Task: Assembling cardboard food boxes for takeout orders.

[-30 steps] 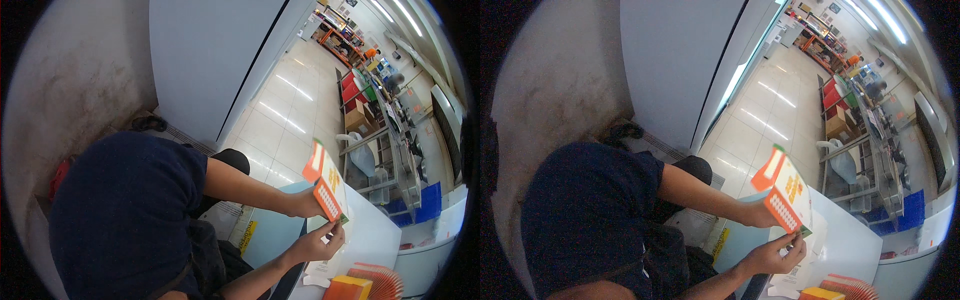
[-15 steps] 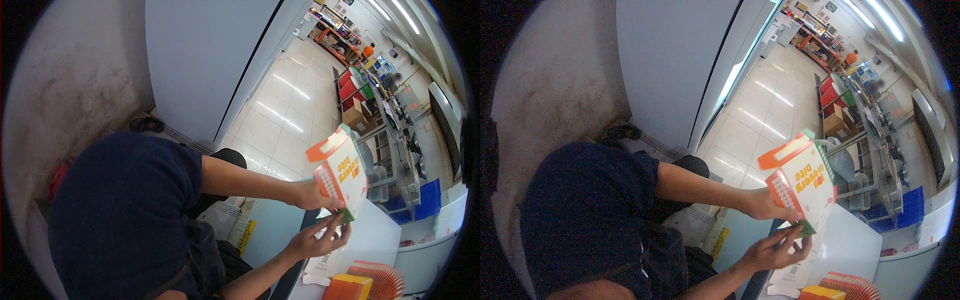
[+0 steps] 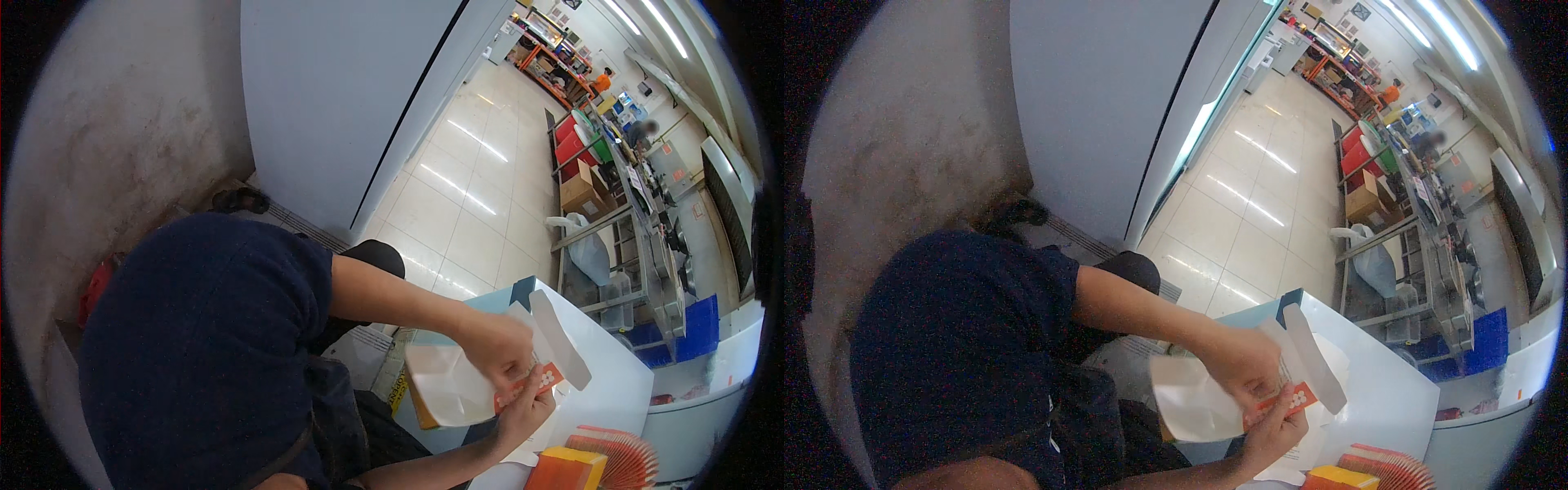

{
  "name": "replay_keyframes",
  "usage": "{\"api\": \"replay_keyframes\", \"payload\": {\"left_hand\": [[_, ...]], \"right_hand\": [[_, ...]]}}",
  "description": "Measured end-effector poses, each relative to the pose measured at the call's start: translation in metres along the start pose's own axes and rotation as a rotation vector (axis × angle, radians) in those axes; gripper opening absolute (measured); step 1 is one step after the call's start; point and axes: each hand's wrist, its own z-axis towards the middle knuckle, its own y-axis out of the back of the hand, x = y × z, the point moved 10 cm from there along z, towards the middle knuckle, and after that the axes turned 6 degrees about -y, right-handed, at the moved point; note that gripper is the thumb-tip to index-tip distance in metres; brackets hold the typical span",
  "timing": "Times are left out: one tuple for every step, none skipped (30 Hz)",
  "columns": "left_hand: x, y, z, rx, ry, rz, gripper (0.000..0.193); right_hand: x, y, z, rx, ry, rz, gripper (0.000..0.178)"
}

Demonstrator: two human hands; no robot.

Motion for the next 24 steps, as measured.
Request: {"api": "replay_keyframes", "payload": {"left_hand": [[-0.004,0.036,-0.007,-0.436,-0.140,0.132,0.019],[-0.024,0.069,-0.035,-0.874,-0.278,0.260,0.021],[-0.024,0.073,-0.032,-0.873,-0.277,0.259,0.021],[-0.038,0.085,-0.041,-1.013,-0.391,0.378,0.022],[-0.053,0.090,-0.055,-1.150,-0.509,0.501,0.023],[-0.051,0.088,-0.057,-1.149,-0.509,0.502,0.023],[-0.022,0.085,-0.040,-0.959,-0.332,0.251,0.024],[0.006,0.072,-0.024,-0.759,-0.156,0.006,0.025],[0.002,0.075,-0.026,-0.781,-0.212,0.140,0.022],[0.006,0.075,-0.025,-0.780,-0.212,0.140,0.022],[0.009,0.079,-0.029,-0.805,-0.214,0.111,0.020],[0.011,0.081,-0.032,-0.829,-0.215,0.081,0.018],[0.012,0.082,-0.033,-0.830,-0.212,0.081,0.018],[0.013,0.082,-0.033,-0.816,-0.224,0.043,0.015],[0.012,0.082,-0.033,-0.802,-0.235,0.006,0.012],[0.012,0.082,-0.034,-0.803,-0.234,0.006,0.012],[0.006,0.080,-0.032,-0.756,-0.297,-0.058,0.010],[0.001,0.077,-0.029,-0.707,-0.359,-0.121,0.009],[-0.001,0.077,-0.029,-0.704,-0.364,-0.123,0.009],[0.000,0.076,-0.027,-0.689,-0.332,-0.139,0.010],[0.002,0.074,-0.026,-0.674,-0.300,-0.155,0.011],[0.005,0.074,-0.025,-0.677,-0.297,-0.154,0.011],[0.003,0.078,-0.027,-0.722,-0.340,-0.140,0.012],[0.001,0.080,-0.031,-0.766,-0.383,-0.125,0.014]], "right_hand": [[0.001,0.008,-0.001,-0.083,-0.015,-0.049,0.037],[-0.001,0.008,-0.002,-0.082,-0.016,-0.049,0.037],[0.000,0.001,-0.003,-0.016,0.025,-0.086,0.035],[0.002,-0.006,-0.005,0.049,0.066,-0.123,0.032],[0.001,-0.005,-0.004,0.048,0.067,-0.121,0.032],[-0.001,-0.010,-0.004,0.106,0.060,-0.179,0.027],[-0.003,-0.016,-0.004,0.164,0.054,-0.238,0.023],[-0.001,-0.019,-0.004,0.164,0.053,-0.237,0.023],[0.010,-0.016,-0.006,0.086,0.106,-0.170,0.021],[0.018,-0.010,-0.008,0.007,0.157,-0.102,0.021],[0.018,-0.010,-0.008,0.010,0.156,-0.101,0.021],[0.023,-0.004,-0.010,-0.043,0.208,-0.117,0.022],[0.027,0.002,-0.011,-0.096,0.259,-0.133,0.023],[0.025,0.006,-0.009,-0.095,0.258,-0.133,0.023],[0.021,0.014,-0.005,-0.124,0.242,-0.129,0.025],[0.018,0.020,-0.003,-0.151,0.227,-0.125,0.028],[0.018,0.021,-0.003,-0.157,0.226,-0.125,0.028],[0.013,0.030,-0.003,-0.232,0.178,-0.031,0.026],[0.008,0.039,-0.005,-0.306,0.130,0.064,0.024],[0.013,0.038,-0.009,-0.302,0.130,0.063,0.024],[0.012,0.036,-0.013,-0.280,0.070,0.196,0.023],[0.007,0.034,-0.014,-0.257,0.009,0.329,0.023],[0.004,0.039,-0.014,-0.257,0.009,0.328,0.023],[-0.001,0.036,-0.010,-0.145,0.019,0.341,0.023]]}}
